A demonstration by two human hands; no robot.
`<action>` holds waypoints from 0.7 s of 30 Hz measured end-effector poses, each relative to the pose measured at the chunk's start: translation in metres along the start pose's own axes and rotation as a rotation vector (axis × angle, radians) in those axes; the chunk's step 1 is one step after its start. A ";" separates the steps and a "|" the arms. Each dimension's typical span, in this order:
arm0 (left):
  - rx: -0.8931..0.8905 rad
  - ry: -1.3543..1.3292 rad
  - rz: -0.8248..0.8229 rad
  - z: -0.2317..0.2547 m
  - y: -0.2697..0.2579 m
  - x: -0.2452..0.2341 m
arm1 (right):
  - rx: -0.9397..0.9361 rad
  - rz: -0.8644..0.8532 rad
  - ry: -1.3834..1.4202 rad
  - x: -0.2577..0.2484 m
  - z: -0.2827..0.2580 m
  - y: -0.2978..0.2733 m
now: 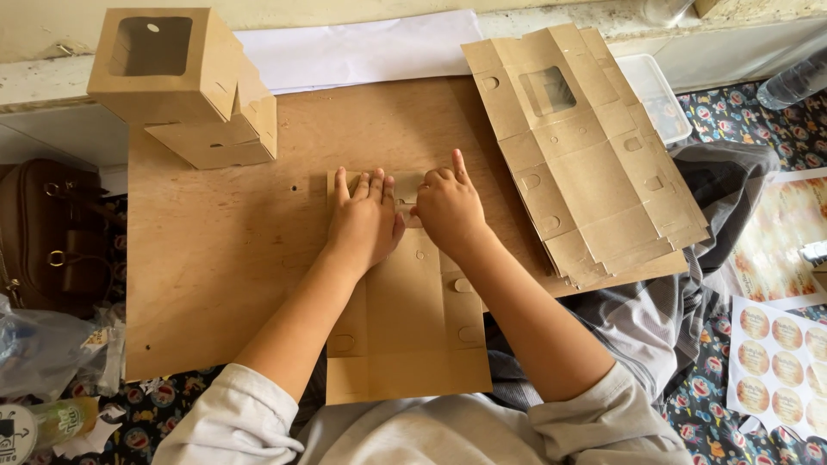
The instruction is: The person assembles a flat cardboard pastry box by hand, repeatedly folding its sides and flaps until it forms a rigid box.
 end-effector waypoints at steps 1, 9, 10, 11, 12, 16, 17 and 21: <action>0.000 -0.001 -0.003 0.000 -0.003 0.000 | 0.000 -0.002 0.001 -0.004 0.001 -0.002; -0.036 -0.105 0.047 -0.019 -0.009 0.000 | 0.036 -0.171 0.255 -0.021 0.027 -0.005; -0.037 -0.104 0.049 -0.020 -0.010 -0.009 | 0.035 -0.170 0.254 -0.032 0.027 -0.005; -0.048 -0.183 0.053 -0.022 -0.010 -0.017 | 0.047 -0.151 0.314 -0.046 0.028 -0.005; -0.060 -0.263 0.053 -0.024 -0.013 -0.024 | 0.058 -0.136 0.377 -0.058 0.028 -0.007; -0.079 -0.346 0.390 -0.030 -0.018 -0.050 | 0.233 -0.003 0.530 -0.041 0.044 -0.004; -0.063 -0.331 0.467 -0.030 -0.020 -0.056 | 0.301 0.050 0.571 -0.044 0.048 -0.004; 0.074 -0.229 0.460 -0.026 -0.014 -0.037 | 0.343 0.208 0.462 -0.051 0.049 -0.001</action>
Point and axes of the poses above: each hand's wrist, its own y-axis towards the middle knuckle, its own x-axis out of the palm, z = x × y, the point moved 7 cm from there along y, towards the middle knuckle, and after that the axes turned 9 degrees about x, right-handed, at the moved point
